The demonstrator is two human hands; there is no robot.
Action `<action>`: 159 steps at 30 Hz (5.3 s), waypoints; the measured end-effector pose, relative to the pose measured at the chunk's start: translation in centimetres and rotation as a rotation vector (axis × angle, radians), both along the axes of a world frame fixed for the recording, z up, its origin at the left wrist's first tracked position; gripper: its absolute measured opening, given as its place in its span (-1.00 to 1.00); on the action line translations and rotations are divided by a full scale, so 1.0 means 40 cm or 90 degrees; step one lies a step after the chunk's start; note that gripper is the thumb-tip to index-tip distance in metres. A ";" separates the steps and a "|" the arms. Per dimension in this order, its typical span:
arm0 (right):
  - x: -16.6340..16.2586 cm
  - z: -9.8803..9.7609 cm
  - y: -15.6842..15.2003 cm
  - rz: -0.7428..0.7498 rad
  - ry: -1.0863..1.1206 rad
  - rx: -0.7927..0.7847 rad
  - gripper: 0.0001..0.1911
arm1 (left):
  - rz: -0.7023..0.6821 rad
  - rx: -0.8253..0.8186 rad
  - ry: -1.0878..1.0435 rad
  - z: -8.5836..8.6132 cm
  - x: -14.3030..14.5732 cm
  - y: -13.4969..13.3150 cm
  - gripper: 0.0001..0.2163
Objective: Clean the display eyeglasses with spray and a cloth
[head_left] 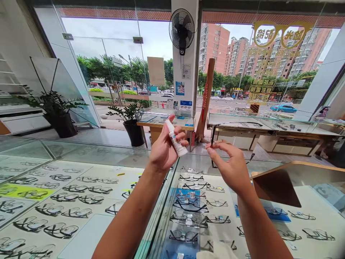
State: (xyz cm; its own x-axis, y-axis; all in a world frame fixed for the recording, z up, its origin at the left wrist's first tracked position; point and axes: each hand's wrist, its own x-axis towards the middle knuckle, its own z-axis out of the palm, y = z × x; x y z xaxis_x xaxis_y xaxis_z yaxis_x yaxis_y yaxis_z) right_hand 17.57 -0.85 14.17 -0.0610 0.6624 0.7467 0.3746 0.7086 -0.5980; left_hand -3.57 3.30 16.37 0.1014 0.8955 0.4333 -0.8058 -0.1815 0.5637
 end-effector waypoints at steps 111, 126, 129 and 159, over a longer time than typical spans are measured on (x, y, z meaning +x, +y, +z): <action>-0.019 -0.027 0.089 0.296 0.344 -0.232 -0.83 | 0.284 0.402 1.340 -0.034 0.076 -0.289 -0.80; -0.010 -0.011 0.047 0.328 0.341 -0.198 -0.78 | -0.010 0.155 1.498 -0.414 0.216 -0.410 -0.55; -0.007 -0.013 0.040 0.342 0.345 -0.196 -0.79 | 0.003 0.081 1.538 -0.402 0.216 -0.423 -0.55; 0.022 -0.003 0.009 0.382 0.293 -0.222 -0.78 | 0.341 -0.023 0.812 -0.185 0.047 -0.342 -0.76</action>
State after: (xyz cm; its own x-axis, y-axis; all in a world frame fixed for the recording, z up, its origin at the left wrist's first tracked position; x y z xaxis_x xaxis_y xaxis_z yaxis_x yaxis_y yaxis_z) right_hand 18.44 -0.48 14.03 -0.2158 0.8125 0.5415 -0.3440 0.4557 -0.8210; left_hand -1.68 -10.37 8.98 0.0494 0.9594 0.2778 0.4281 -0.2716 0.8620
